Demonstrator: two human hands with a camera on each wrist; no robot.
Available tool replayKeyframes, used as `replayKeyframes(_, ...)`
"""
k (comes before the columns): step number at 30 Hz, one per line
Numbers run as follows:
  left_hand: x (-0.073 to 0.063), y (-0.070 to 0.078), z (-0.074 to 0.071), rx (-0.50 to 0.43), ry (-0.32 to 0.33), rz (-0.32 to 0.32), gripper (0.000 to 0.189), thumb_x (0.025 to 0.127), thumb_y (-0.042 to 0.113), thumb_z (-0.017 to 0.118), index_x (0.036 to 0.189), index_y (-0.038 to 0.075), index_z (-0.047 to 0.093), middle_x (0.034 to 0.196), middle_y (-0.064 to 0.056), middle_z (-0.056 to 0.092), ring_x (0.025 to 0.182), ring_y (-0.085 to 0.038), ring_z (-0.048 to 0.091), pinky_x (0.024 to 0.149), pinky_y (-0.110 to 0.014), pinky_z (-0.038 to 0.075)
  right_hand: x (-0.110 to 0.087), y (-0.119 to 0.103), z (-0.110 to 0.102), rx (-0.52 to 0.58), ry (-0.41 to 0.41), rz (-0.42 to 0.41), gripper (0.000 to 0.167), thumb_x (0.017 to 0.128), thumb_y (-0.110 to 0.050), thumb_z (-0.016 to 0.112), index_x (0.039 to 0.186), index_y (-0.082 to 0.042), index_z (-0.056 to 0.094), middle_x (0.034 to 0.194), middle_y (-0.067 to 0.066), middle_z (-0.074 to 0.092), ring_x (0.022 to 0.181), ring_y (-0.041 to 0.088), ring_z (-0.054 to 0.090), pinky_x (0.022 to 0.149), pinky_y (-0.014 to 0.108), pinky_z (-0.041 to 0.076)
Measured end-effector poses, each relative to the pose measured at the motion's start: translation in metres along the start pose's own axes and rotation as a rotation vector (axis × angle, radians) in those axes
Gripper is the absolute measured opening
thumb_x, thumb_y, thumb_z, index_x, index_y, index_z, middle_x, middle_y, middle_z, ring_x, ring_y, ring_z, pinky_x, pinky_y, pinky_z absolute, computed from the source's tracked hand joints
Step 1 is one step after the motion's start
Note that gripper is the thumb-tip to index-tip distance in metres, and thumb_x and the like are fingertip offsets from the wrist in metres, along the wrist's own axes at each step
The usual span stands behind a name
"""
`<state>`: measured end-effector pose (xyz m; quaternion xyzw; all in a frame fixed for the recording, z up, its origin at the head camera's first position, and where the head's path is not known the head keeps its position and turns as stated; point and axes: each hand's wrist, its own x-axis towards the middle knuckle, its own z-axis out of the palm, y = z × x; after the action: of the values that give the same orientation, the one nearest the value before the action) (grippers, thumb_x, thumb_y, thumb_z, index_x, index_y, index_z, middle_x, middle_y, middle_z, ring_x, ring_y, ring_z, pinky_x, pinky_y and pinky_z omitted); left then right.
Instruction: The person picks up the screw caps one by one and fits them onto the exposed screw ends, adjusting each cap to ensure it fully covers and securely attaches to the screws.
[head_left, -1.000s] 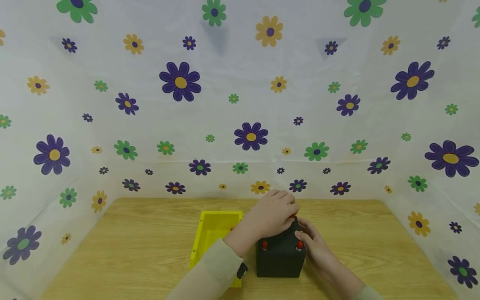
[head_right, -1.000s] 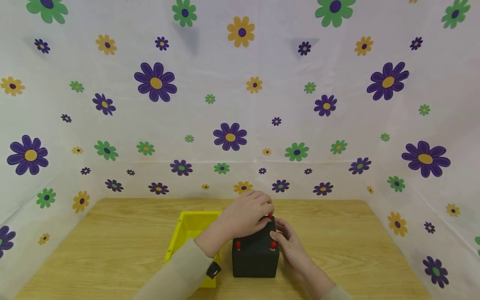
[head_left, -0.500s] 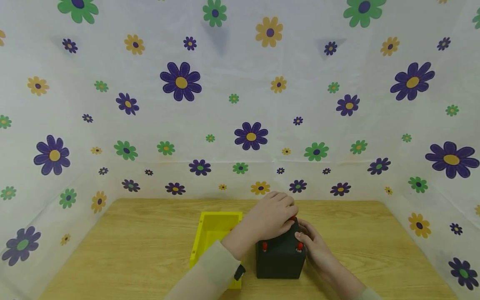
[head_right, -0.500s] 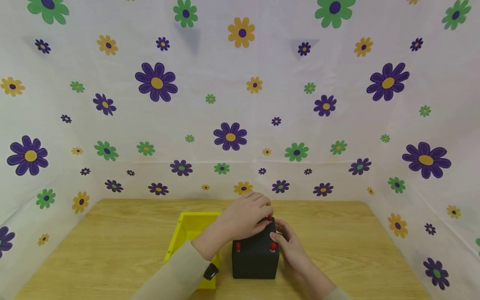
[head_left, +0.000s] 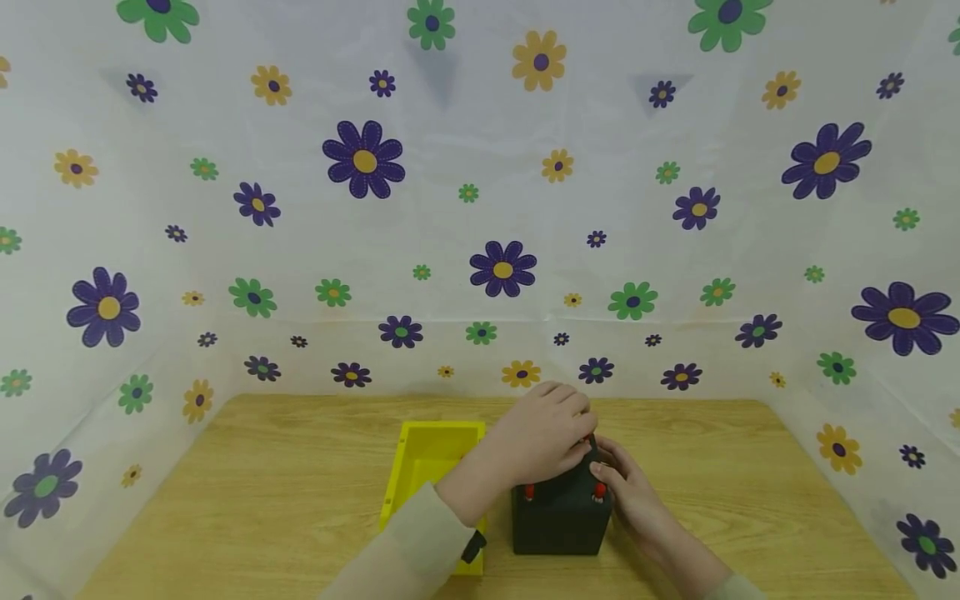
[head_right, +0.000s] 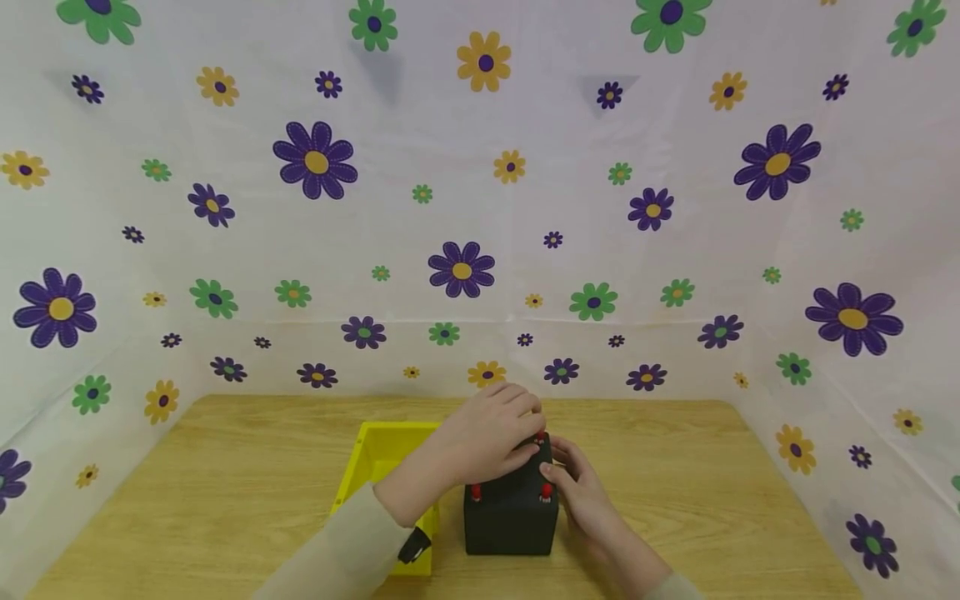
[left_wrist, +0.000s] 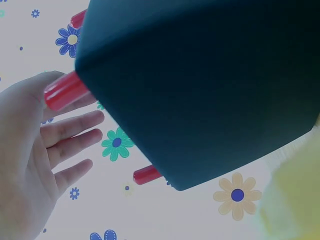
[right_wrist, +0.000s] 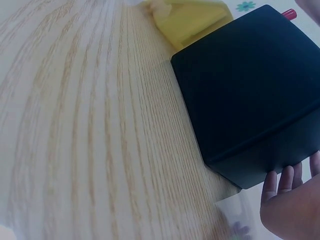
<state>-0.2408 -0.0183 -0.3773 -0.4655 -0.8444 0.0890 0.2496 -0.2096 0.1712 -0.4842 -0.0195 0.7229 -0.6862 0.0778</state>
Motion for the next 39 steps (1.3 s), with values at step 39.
replayKeyframes(39,-0.063,-0.011,-0.031,0.0,-0.044,-0.027,0.032,0.103,0.051,0.066,0.115,0.023,0.073,0.126,0.003,0.071,0.124,-0.017,0.064,0.12,-0.036,0.048,0.005,-0.004,0.004,0.007,0.02,0.025,0.059,0.109,-0.02,0.05,0.162,-0.004,0.029,0.167,0.024,0.032,0.146,0.033,0.044,0.111,0.029,0.045)
